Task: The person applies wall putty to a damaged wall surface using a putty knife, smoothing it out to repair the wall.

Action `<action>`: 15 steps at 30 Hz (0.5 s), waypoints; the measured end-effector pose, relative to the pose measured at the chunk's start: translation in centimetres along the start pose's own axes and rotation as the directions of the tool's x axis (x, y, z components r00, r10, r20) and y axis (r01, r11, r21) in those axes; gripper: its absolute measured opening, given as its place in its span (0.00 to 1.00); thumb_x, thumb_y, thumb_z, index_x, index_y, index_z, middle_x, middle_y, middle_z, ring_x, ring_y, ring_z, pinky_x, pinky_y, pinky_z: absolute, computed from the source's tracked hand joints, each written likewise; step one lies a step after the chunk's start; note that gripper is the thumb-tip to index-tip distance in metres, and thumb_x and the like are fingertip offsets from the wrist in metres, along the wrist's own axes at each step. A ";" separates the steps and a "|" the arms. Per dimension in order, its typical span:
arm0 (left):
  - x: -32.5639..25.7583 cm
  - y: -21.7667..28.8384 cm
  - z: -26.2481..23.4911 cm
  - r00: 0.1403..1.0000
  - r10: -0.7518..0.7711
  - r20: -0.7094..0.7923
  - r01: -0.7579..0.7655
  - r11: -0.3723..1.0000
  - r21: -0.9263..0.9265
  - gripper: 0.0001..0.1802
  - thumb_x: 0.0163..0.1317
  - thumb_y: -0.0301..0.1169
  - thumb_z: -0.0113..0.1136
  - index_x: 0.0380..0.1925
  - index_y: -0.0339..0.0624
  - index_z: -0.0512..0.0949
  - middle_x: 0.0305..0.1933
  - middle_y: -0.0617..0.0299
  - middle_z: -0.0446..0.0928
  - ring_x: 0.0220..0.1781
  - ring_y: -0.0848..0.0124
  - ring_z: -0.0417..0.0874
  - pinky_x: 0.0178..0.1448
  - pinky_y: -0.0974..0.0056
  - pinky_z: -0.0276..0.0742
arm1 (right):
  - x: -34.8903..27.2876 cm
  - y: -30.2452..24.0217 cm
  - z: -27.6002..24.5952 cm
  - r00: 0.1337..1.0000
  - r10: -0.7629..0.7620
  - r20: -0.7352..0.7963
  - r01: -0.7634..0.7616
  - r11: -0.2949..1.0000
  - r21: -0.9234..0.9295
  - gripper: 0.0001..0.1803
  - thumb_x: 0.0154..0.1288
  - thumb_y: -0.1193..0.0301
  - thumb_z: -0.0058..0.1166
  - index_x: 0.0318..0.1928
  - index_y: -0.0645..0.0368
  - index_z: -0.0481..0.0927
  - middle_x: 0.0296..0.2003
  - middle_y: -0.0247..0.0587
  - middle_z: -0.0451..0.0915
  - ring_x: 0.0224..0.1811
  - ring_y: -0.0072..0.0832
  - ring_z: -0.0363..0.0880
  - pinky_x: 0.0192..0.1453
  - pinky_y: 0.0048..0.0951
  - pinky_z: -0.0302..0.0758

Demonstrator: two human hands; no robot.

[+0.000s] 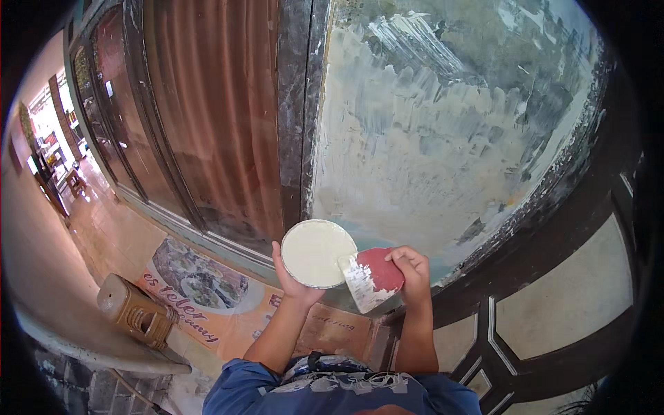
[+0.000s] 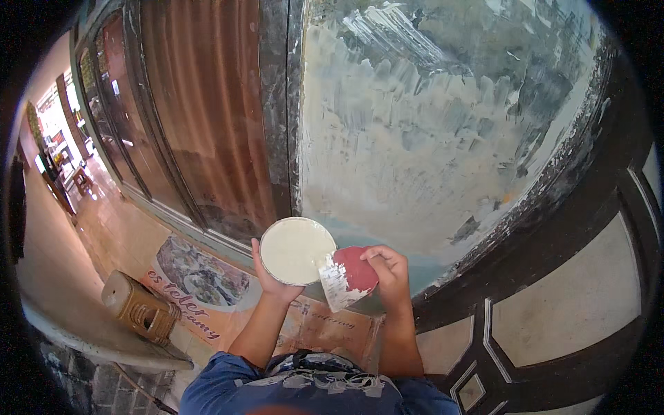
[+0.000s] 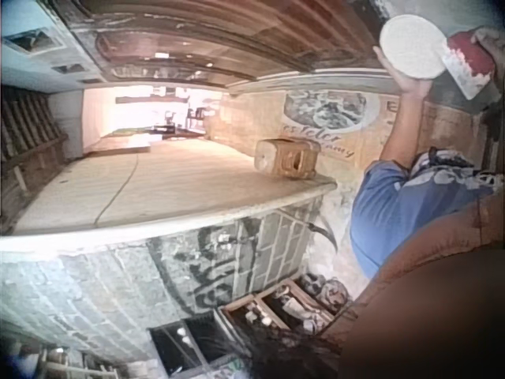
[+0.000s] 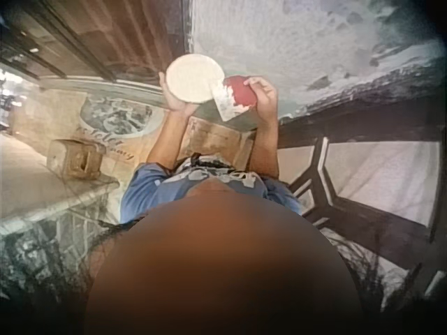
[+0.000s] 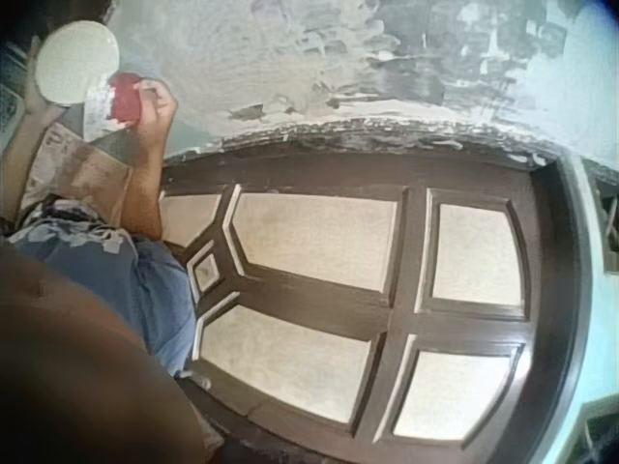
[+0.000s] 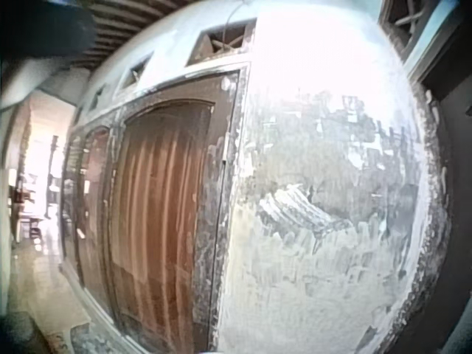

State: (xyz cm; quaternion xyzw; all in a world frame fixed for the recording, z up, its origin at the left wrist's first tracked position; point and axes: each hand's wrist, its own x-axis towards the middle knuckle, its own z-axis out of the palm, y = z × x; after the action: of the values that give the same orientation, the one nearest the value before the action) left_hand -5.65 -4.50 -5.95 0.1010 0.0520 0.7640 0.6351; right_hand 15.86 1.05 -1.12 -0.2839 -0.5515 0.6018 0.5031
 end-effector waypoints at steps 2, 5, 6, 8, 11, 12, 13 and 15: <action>-0.1 -0.1 -0.1 1.000 0.001 0.017 -0.001 1.000 -0.002 0.47 0.65 0.71 0.35 0.69 0.46 0.67 0.71 0.52 0.68 0.71 0.50 0.70 0.73 0.42 0.64 | -0.1 -0.1 0.1 0.999 -0.039 -0.027 0.041 0.997 0.059 0.10 0.72 0.73 0.52 0.35 0.66 0.81 0.31 0.35 0.82 0.32 0.18 0.78 0.38 0.22 0.74; 0.0 -0.3 0.1 1.000 -0.007 0.013 0.006 1.000 0.023 0.47 0.65 0.72 0.34 0.69 0.47 0.67 0.70 0.53 0.69 0.70 0.51 0.71 0.72 0.42 0.66 | -0.4 -0.3 0.0 0.998 0.022 0.058 -0.013 0.988 -0.152 0.09 0.72 0.74 0.50 0.36 0.67 0.81 0.31 0.37 0.82 0.30 0.19 0.79 0.36 0.21 0.74; -0.1 -0.3 0.2 1.000 -0.010 0.013 0.010 1.000 0.024 0.47 0.65 0.72 0.34 0.69 0.47 0.67 0.70 0.53 0.69 0.70 0.51 0.71 0.72 0.42 0.66 | -0.3 0.4 -0.3 0.998 0.022 0.054 -0.013 0.988 -0.151 0.09 0.72 0.74 0.50 0.36 0.67 0.81 0.31 0.37 0.82 0.30 0.19 0.79 0.36 0.21 0.74; -0.2 -0.4 0.3 1.000 -0.024 -0.011 0.025 0.999 0.028 0.47 0.65 0.71 0.35 0.69 0.47 0.67 0.70 0.53 0.69 0.70 0.51 0.71 0.72 0.42 0.66 | -0.1 1.0 -1.2 0.999 -0.035 -0.019 0.037 0.995 0.097 0.07 0.72 0.77 0.51 0.39 0.66 0.81 0.35 0.37 0.83 0.27 0.17 0.79 0.26 0.19 0.73; 0.1 -0.8 -0.1 0.999 -0.035 0.016 0.035 0.999 -0.004 0.46 0.65 0.71 0.36 0.68 0.46 0.68 0.71 0.52 0.69 0.69 0.51 0.71 0.72 0.44 0.65 | 0.2 1.0 -0.9 0.999 -0.017 -0.031 0.023 0.980 0.199 0.07 0.72 0.76 0.51 0.40 0.66 0.80 0.36 0.38 0.82 0.33 0.20 0.81 0.39 0.22 0.77; 0.1 -1.0 -0.1 0.999 -0.035 0.016 0.035 0.999 -0.004 0.46 0.65 0.71 0.36 0.68 0.46 0.68 0.71 0.52 0.69 0.69 0.51 0.71 0.72 0.44 0.65 | 0.2 1.1 -0.6 0.998 -0.016 -0.061 0.029 0.974 0.223 0.07 0.71 0.75 0.51 0.39 0.66 0.80 0.36 0.39 0.82 0.35 0.22 0.81 0.42 0.23 0.76; 0.0 -1.2 0.2 0.999 -0.032 0.006 0.032 0.999 0.009 0.46 0.65 0.71 0.37 0.68 0.46 0.68 0.71 0.52 0.69 0.69 0.51 0.71 0.72 0.44 0.65 | 0.1 1.2 -0.9 1.000 0.023 -0.015 -0.018 0.957 0.290 0.07 0.71 0.75 0.51 0.42 0.66 0.79 0.38 0.39 0.83 0.37 0.23 0.81 0.44 0.26 0.78; 0.2 -1.4 -0.5 0.999 -0.038 0.032 0.037 0.999 0.026 0.46 0.65 0.71 0.37 0.68 0.46 0.68 0.71 0.52 0.68 0.69 0.51 0.71 0.71 0.42 0.66 | 0.2 1.2 -0.7 0.996 0.089 -0.027 -0.074 0.934 0.350 0.07 0.72 0.75 0.50 0.44 0.66 0.79 0.37 0.40 0.83 0.37 0.23 0.82 0.43 0.24 0.78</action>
State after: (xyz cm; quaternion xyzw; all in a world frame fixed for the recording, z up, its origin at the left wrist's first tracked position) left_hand -4.42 -3.99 -6.67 0.1207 0.0531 0.7495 0.6488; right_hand 16.03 1.63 -2.38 -0.2255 -0.4132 0.7041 0.5317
